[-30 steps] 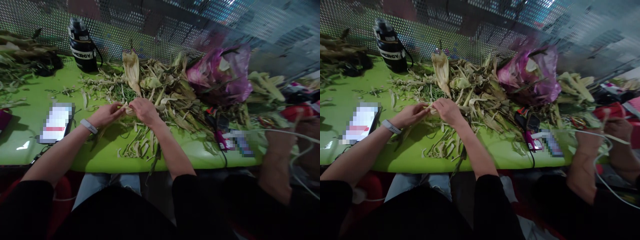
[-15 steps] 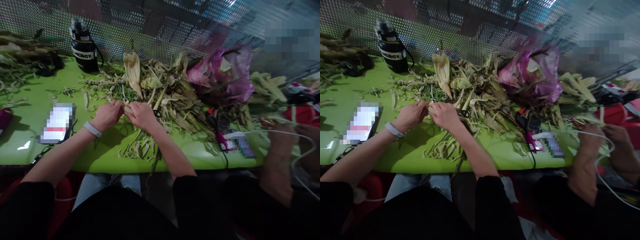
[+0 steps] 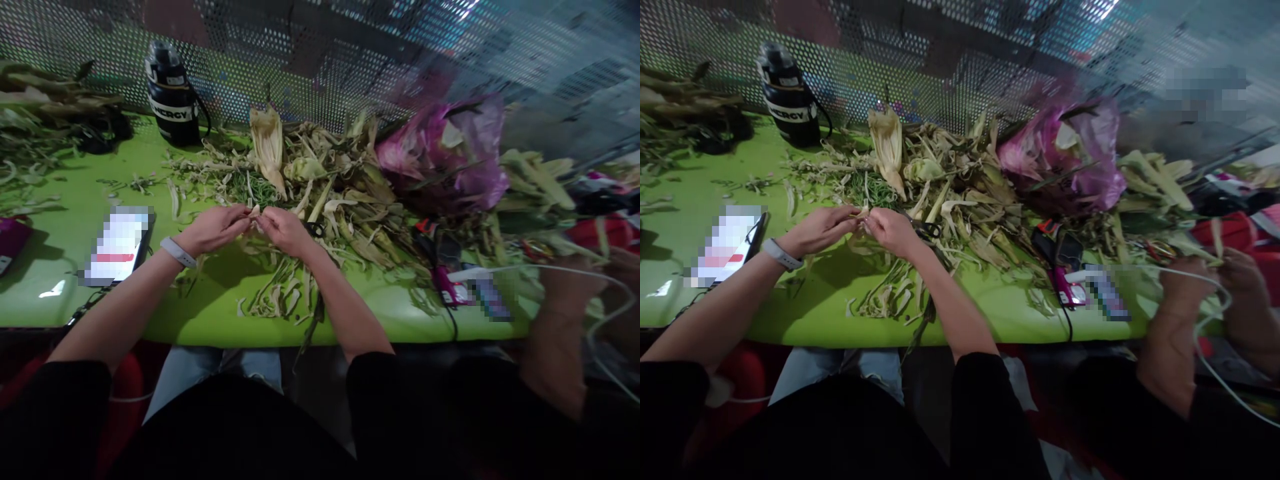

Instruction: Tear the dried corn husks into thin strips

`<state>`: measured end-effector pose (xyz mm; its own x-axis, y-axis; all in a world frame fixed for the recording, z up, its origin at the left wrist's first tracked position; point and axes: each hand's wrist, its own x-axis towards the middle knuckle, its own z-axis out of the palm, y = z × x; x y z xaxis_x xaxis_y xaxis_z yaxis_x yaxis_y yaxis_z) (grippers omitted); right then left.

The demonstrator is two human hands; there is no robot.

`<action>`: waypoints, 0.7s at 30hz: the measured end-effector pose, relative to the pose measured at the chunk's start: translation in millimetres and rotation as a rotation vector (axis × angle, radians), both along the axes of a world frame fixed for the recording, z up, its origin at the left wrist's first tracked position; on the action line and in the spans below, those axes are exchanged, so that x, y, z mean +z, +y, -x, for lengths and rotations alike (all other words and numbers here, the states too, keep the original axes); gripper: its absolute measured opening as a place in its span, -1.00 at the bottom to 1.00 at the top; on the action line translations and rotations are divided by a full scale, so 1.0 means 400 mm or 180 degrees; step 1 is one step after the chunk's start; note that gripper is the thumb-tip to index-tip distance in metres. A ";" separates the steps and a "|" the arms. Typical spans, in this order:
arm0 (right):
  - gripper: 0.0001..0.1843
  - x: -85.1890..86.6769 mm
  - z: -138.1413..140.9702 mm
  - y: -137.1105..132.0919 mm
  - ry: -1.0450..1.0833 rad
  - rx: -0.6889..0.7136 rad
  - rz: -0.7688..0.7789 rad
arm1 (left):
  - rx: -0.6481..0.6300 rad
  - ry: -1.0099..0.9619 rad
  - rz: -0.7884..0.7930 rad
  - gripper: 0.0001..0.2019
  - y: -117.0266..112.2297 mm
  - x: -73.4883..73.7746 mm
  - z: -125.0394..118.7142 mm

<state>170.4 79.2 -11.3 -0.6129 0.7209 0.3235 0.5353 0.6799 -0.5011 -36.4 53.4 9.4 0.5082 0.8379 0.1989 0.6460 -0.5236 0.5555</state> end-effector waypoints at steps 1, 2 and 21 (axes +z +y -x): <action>-0.55 0.003 -0.003 0.001 0.0206 0.0043 0.0149 | -0.0040 -0.0127 0.0000 -0.66 0.004 0.003 0.006; -0.52 0.008 -0.005 -0.001 0.0391 0.0064 0.0329 | -0.0022 -0.0128 -0.0052 -0.64 0.006 0.003 0.009; -0.43 0.029 0.051 -0.076 0.2379 -0.0178 0.1098 | 0.0633 -0.3811 0.2130 -0.78 -0.020 -0.027 -0.073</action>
<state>149.9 48.8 0.5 -0.2841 0.8774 0.3865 0.0064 0.4049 -0.9143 -7.4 45.3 -1.4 0.1772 0.9834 -0.0397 -0.3659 0.1033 0.9249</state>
